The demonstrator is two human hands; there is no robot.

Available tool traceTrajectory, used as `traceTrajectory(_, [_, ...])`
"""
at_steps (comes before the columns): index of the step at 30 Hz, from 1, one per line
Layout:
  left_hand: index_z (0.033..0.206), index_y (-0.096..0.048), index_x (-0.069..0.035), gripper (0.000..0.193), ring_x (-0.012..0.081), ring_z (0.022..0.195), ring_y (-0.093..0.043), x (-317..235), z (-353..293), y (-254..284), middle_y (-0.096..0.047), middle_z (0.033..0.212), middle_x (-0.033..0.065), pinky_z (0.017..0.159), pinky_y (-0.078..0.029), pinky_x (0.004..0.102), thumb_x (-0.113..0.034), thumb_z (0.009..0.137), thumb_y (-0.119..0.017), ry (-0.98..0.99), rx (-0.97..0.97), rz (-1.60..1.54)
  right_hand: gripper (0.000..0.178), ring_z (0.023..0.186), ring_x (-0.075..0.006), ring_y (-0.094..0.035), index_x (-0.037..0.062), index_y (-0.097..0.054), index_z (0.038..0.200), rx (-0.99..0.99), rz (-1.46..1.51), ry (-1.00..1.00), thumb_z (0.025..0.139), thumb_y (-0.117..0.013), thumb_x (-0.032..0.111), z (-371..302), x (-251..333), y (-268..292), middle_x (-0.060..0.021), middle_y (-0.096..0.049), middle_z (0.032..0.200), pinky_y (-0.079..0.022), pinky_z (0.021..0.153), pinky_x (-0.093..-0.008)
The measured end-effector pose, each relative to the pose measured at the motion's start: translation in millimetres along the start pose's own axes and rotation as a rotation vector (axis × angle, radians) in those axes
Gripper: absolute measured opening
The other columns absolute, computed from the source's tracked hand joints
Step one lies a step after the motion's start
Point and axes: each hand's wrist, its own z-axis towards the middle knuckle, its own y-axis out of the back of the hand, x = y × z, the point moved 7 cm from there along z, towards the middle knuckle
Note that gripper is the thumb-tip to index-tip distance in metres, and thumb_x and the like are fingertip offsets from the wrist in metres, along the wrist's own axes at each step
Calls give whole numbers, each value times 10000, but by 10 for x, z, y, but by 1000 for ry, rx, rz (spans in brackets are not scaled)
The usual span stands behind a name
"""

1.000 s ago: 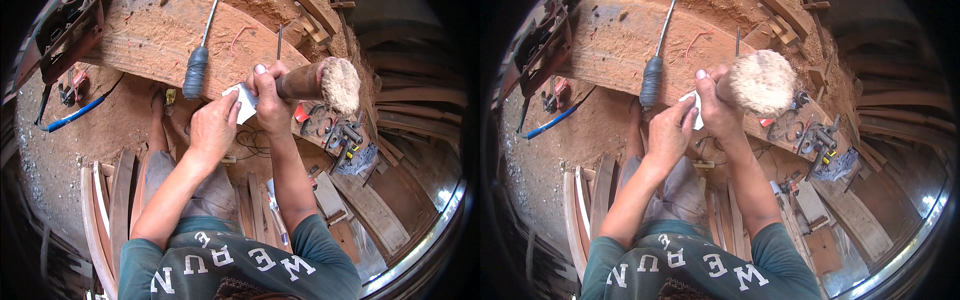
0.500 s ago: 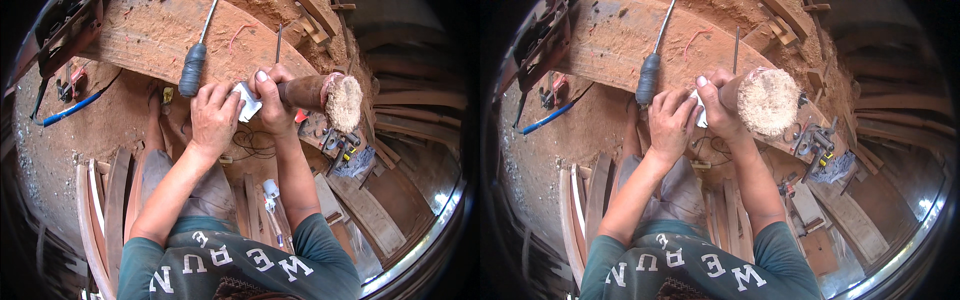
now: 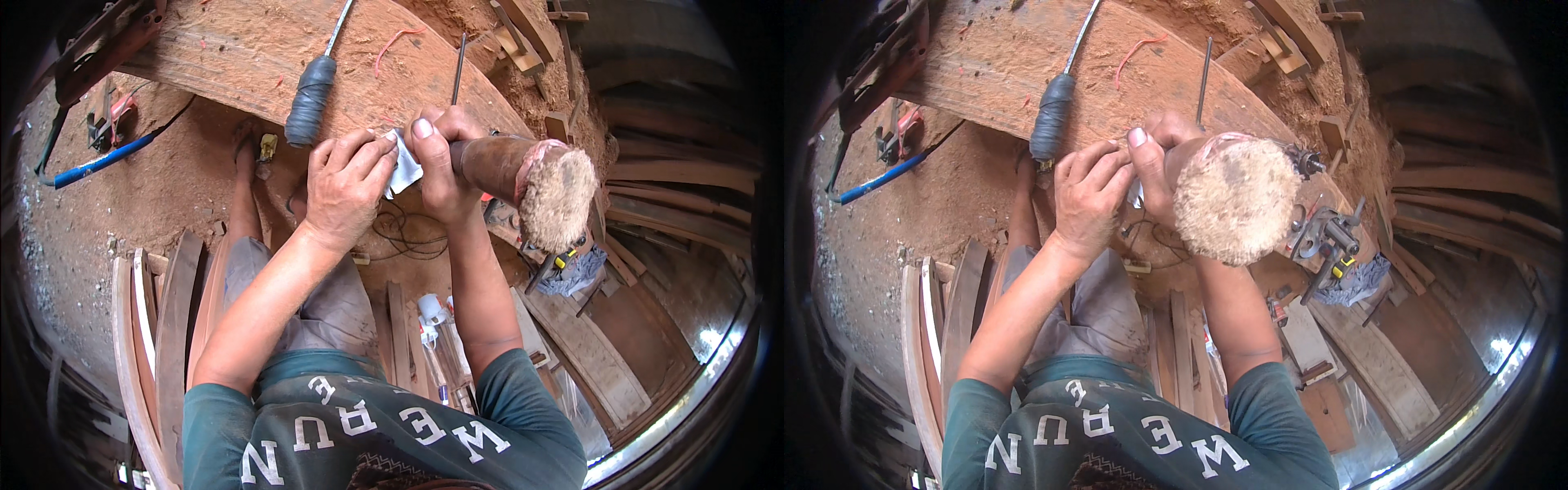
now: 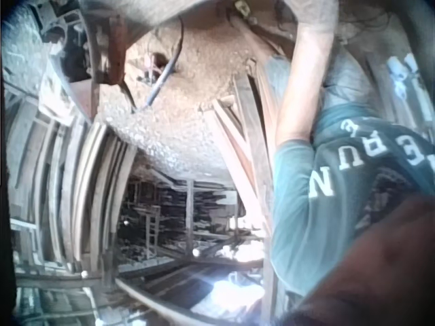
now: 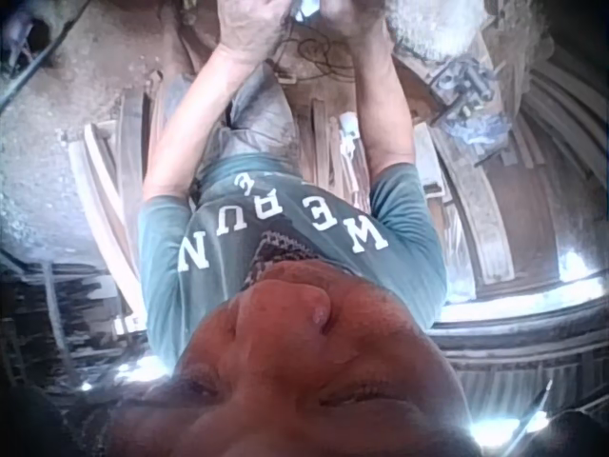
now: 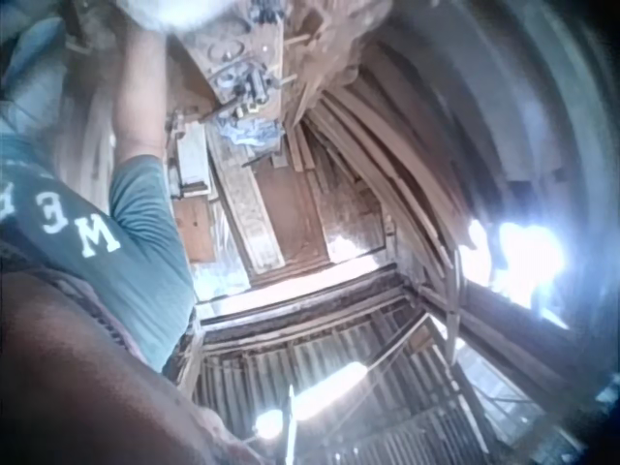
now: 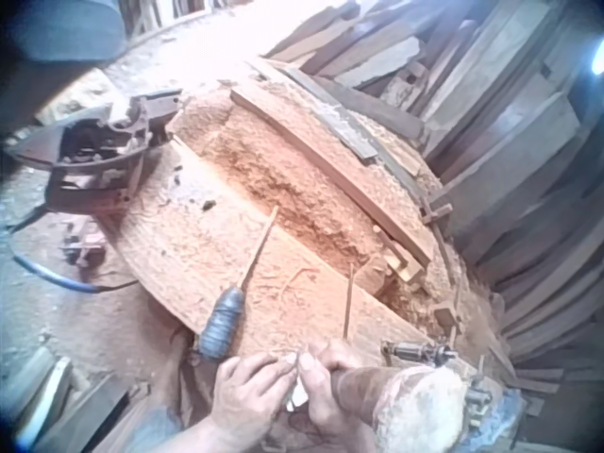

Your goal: The person disassembles a metal power tool component, applies grease to the internal gears and cylinder, and reassembles the metal housing. Then, the person inserts a wooden handle into a metal sleeve and taps it into place using a wooden mallet while holding a small piece of card against the assembly.

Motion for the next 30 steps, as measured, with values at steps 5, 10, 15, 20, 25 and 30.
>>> traceTrajectory(5, [1091, -765, -153, 242, 143, 1168, -638, -3, -7, -12, -720, 1205, -84, 980, -453, 383, -189, 855, -722, 27, 16, 5, 263, 639, -95, -414, 85, -427, 835, 35, -89, 55, 1057, -556, 28, -47, 52, -13, -25, -497, 696, -369, 582, -286])
traceTrajectory(10, [1093, -774, -169, 237, 131, 1170, -638, -17, -1, -11, -725, 1199, -96, 996, -443, 385, -191, 859, -738, 44, 5, 7, 257, 626, -91, -410, 88, -434, 838, -2, 37, 36, 1051, -559, 19, -110, 7, 15, -22, -502, 690, -371, 572, -287])
traceTrajectory(15, [1094, -775, -174, 241, 132, 1174, -637, -5, -15, -17, -726, 1205, -96, 1006, -437, 398, -194, 857, -742, 46, 33, 13, 255, 605, -94, -416, 83, -436, 833, 21, -9, 58, 1049, -551, 10, -153, 69, 38, -25, -513, 682, -371, 549, -294])
traceTrajectory(20, [1103, -773, -176, 250, 137, 1180, -636, -1, -13, -25, -725, 1212, -97, 1014, -436, 405, -204, 857, -734, 42, 41, 9, 249, 614, -110, -453, 67, -450, 823, 55, -112, 103, 1030, -569, -2, -236, 114, 91, -46, -545, 695, -399, 571, -301])
traceTrajectory(25, [1109, -775, -178, 251, 143, 1194, -634, 17, -25, -27, -725, 1218, -94, 1033, -424, 415, -208, 866, -721, 54, 64, 6, 229, 649, -143, -511, 46, -471, 825, 94, -76, 49, 1018, -580, -12, -319, 134, 140, -56, -542, 701, -454, 625, -318])
traceTrajectory(30, [1118, -778, -159, 275, 194, 1199, -657, -5, 14, 9, -752, 1194, -64, 1029, -434, 401, -163, 845, -742, 39, 83, -17, 218, 655, -167, -519, 33, -473, 833, 86, -15, 89, 1018, -578, -16, -396, 118, 167, -62, -538, 709, -464, 642, -327])
